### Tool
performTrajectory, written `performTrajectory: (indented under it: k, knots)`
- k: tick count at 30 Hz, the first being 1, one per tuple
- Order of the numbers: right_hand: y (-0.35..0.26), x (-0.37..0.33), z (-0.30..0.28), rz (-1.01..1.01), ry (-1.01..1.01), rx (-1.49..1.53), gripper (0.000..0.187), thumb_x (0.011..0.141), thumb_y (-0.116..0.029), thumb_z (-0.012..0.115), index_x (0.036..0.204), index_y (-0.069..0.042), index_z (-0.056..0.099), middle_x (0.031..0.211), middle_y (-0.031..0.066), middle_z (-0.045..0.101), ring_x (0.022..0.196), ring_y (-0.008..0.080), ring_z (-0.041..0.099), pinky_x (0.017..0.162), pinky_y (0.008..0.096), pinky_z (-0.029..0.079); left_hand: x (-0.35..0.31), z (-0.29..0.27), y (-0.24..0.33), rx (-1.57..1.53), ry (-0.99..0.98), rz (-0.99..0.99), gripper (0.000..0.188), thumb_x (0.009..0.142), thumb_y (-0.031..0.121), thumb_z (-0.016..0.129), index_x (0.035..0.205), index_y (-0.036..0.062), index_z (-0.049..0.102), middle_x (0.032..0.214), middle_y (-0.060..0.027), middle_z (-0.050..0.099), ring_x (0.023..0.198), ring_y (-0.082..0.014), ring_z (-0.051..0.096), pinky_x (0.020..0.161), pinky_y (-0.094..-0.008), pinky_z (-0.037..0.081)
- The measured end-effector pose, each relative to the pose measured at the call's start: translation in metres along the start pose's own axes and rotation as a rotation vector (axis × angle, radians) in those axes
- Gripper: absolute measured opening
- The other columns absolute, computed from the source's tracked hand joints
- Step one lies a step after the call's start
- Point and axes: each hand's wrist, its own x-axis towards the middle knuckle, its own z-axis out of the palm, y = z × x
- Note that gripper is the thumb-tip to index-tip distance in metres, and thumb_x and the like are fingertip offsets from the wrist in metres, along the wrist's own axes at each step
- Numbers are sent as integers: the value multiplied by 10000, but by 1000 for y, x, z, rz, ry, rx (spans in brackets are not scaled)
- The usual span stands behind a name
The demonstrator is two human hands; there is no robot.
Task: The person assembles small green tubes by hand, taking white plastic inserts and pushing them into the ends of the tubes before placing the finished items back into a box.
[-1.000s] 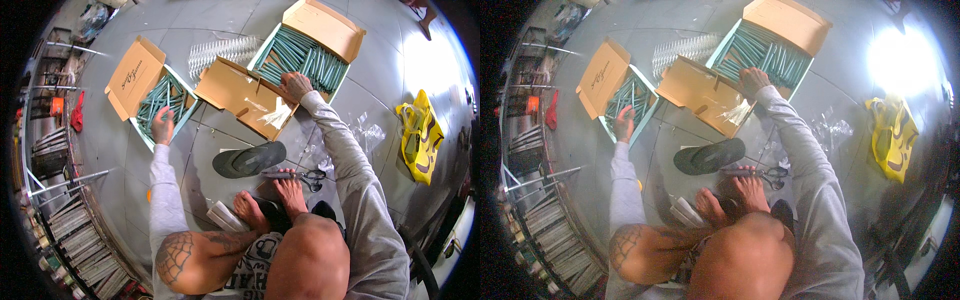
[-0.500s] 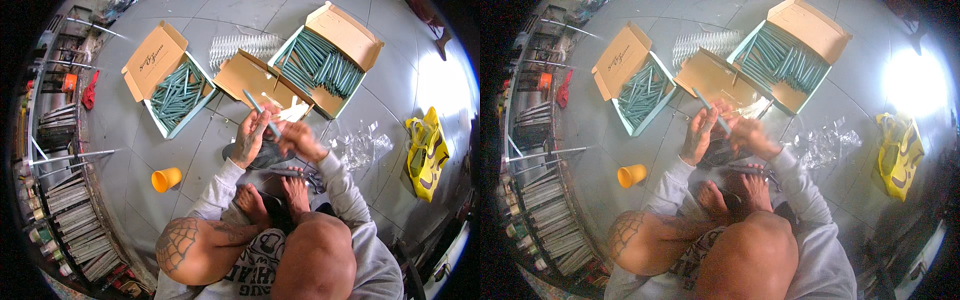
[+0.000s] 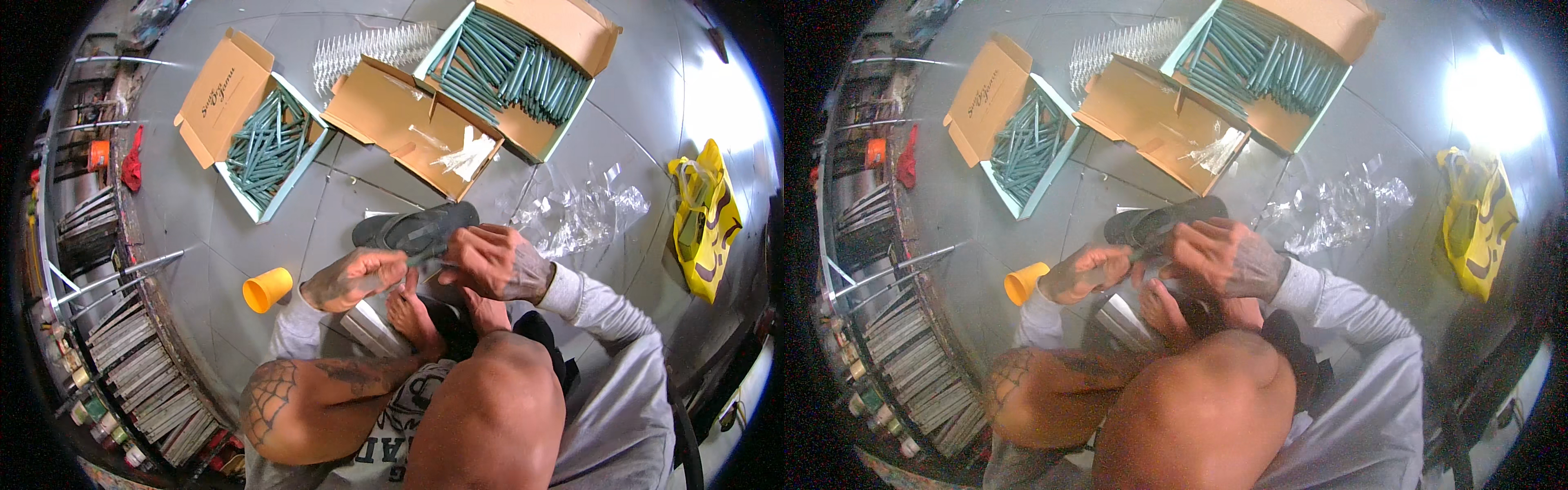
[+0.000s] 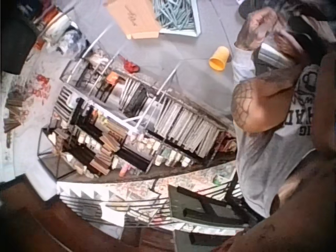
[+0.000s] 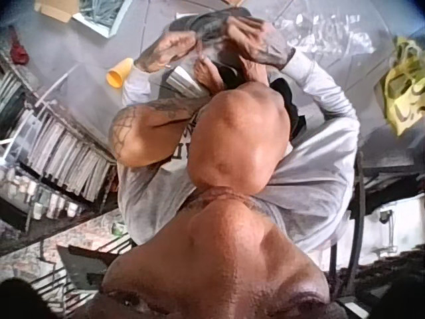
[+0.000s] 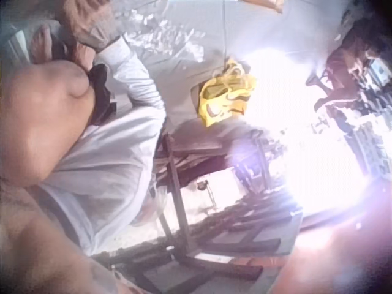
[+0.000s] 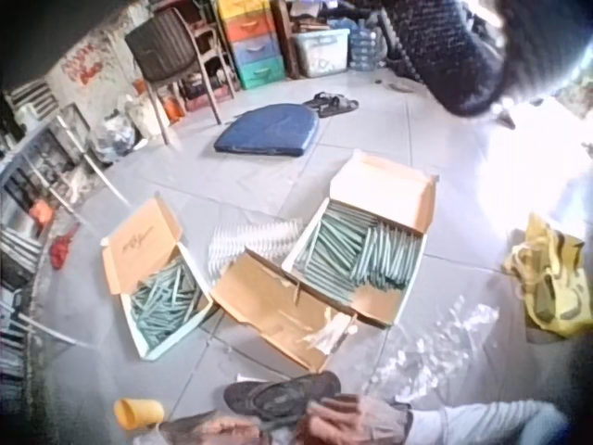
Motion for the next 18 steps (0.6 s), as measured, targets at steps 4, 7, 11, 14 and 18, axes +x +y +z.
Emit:
performTrajectory:
  k: [4,7,11,14,18]
  knots:
    - [-12,23,-19,-111,-56,-146,320,800,-321,719,916,-93,527,814,51,517,624,183,543,479,302,424,-15,9,14,-124,-99,-190,427,1018,463,511,902,64,604,734,57,462,666,-57,390,621,-240,319]
    - [-19,39,-28,-301,-124,-151,261,753,-254,676,900,-104,521,800,44,489,615,174,524,471,296,415,-21,15,-3,-144,-49,-116,408,1016,427,527,847,57,556,706,27,461,645,-89,402,623,-261,339]
    - [-3,37,-12,-179,-194,-18,335,710,-361,605,910,-113,502,842,58,463,718,238,572,554,336,479,-20,16,-2,-138,41,-78,412,1025,408,519,842,42,562,705,12,479,661,-108,434,626,-271,363]
    - [-4,34,2,162,-184,408,308,781,-330,634,914,-92,492,834,100,514,723,302,596,594,365,489,-16,19,-9,29,181,15,429,1032,415,503,866,26,577,714,2,515,693,-108,473,651,-269,394]
    - [15,29,18,454,-177,586,212,910,-261,617,927,-68,532,812,140,541,745,354,617,620,418,490,-10,5,-24,297,285,-53,444,1038,423,487,942,7,607,753,-8,573,743,-95,511,699,-257,425]
